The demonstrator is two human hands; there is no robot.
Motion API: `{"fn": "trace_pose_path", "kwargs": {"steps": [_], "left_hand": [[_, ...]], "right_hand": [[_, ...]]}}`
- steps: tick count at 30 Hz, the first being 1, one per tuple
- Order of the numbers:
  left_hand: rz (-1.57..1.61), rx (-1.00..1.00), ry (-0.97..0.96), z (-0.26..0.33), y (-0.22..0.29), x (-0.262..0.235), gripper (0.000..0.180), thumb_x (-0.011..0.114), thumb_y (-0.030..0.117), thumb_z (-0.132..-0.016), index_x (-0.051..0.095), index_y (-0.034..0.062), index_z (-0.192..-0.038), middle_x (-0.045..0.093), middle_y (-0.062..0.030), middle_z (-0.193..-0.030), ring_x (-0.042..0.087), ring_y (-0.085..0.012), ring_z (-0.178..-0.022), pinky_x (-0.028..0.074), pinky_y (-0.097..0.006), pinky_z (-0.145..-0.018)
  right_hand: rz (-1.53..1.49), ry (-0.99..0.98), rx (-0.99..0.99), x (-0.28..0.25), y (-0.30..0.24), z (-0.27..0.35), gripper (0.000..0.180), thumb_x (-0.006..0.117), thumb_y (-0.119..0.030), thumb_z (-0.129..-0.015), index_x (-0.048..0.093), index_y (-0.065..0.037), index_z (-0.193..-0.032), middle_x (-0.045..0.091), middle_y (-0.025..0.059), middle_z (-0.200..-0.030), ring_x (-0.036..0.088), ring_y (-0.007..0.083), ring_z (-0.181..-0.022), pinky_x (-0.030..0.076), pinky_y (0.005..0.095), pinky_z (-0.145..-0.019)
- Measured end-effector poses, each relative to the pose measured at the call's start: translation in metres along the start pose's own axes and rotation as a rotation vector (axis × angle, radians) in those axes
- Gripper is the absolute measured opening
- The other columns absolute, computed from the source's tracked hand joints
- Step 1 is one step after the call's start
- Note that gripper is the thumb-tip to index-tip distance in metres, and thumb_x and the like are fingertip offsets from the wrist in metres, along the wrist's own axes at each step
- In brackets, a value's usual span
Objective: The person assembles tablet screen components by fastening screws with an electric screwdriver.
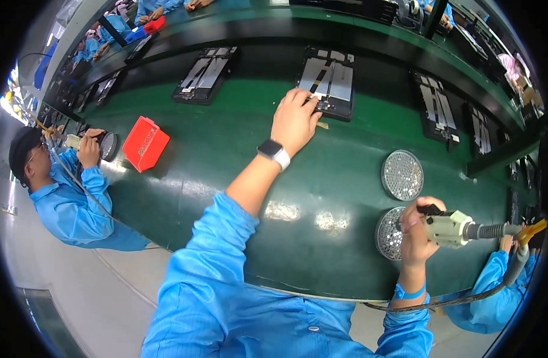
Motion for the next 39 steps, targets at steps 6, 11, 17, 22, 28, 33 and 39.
{"fn": "trace_pose_path", "kwargs": {"steps": [6,11,17,22,28,33,39], "left_hand": [[0.175,0.154,-0.072,0.011,0.025,0.003,0.027,0.072,0.014,-0.083,0.071,0.0018,-0.107,0.063,-0.0154,-0.127,0.056,-0.0346,-0.125,0.048,-0.044,-0.103],[0.198,0.13,-0.178,0.021,0.054,0.018,0.019,0.073,0.019,-0.084,0.074,0.0052,-0.097,0.067,-0.0083,-0.116,0.05,-0.0337,-0.131,0.051,-0.043,-0.099],[0.241,0.069,-0.173,0.022,0.044,0.017,0.021,0.074,0.02,-0.084,0.075,0.0047,-0.098,0.068,-0.0079,-0.114,0.048,-0.0354,-0.132,0.05,-0.044,-0.1],[0.244,0.093,-0.147,0.018,0.052,0.018,0.022,0.075,0.021,-0.083,0.075,0.0056,-0.099,0.068,-0.0079,-0.113,0.047,-0.0384,-0.13,0.049,-0.046,-0.101],[0.234,0.089,-0.132,0.015,0.057,0.019,0.026,0.075,0.02,-0.082,0.073,0.0026,-0.1,0.066,-0.0127,-0.118,0.049,-0.038,-0.131,0.046,-0.046,-0.104],[0.246,0.187,-0.217,0.023,0.063,0.019,0.021,0.073,0.014,-0.083,0.073,0.004,-0.101,0.067,-0.0124,-0.118,0.061,-0.0321,-0.117,0.051,-0.043,-0.097],[0.353,0.124,-0.26,0.014,0.073,0.028,0.022,0.073,0.016,-0.085,0.072,0.0016,-0.101,0.067,-0.0121,-0.115,0.063,-0.0316,-0.11,0.049,-0.041,-0.094]], "right_hand": [[-0.004,-0.009,0.011,-0.004,-0.004,0.005,0.03,0.059,0.006,-0.085,0.052,0.005,-0.113,0.055,0.0068,-0.068,0.052,0.0126,-0.058,0.045,0.026,-0.057],[0.062,0.005,0.001,-0.004,-0.004,0.006,0.031,0.061,-0.004,-0.087,0.05,0.004,-0.115,0.048,0.0018,-0.065,0.045,0.0113,-0.054,0.041,0.0265,-0.054],[0.057,0.018,0.028,-0.003,0.0,0.009,0.031,0.062,-0.004,-0.087,0.052,0.004,-0.115,0.048,0.0021,-0.064,0.046,0.0111,-0.053,0.041,0.0266,-0.053],[0.009,0.029,0.11,-0.015,0.009,0.015,0.034,0.067,-0.001,-0.086,0.053,0.003,-0.117,0.055,0.0044,-0.071,0.05,0.0104,-0.06,0.042,0.0237,-0.056],[0.019,0.016,0.113,-0.019,0.012,0.015,0.035,0.071,0.002,-0.085,0.057,0.003,-0.117,0.06,0.004,-0.078,0.053,0.0084,-0.066,0.044,0.0233,-0.06],[0.041,-0.007,0.207,-0.006,0.013,0.013,0.036,0.074,0.002,-0.084,0.062,0.0,-0.118,0.063,0.003,-0.086,0.058,0.0076,-0.073,0.048,0.024,-0.066],[0.109,-0.003,0.201,-0.02,0.013,0.009,0.034,0.077,0.001,-0.079,0.067,-0.001,-0.112,0.067,0.0024,-0.094,0.062,0.0076,-0.081,0.05,0.0234,-0.072]]}}
Point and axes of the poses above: each hand's wrist, its own z-axis away from the middle knuckle, its own x-axis out of the palm, y = z × x, the point moved 9 cm from there along -z, towards the middle knuckle
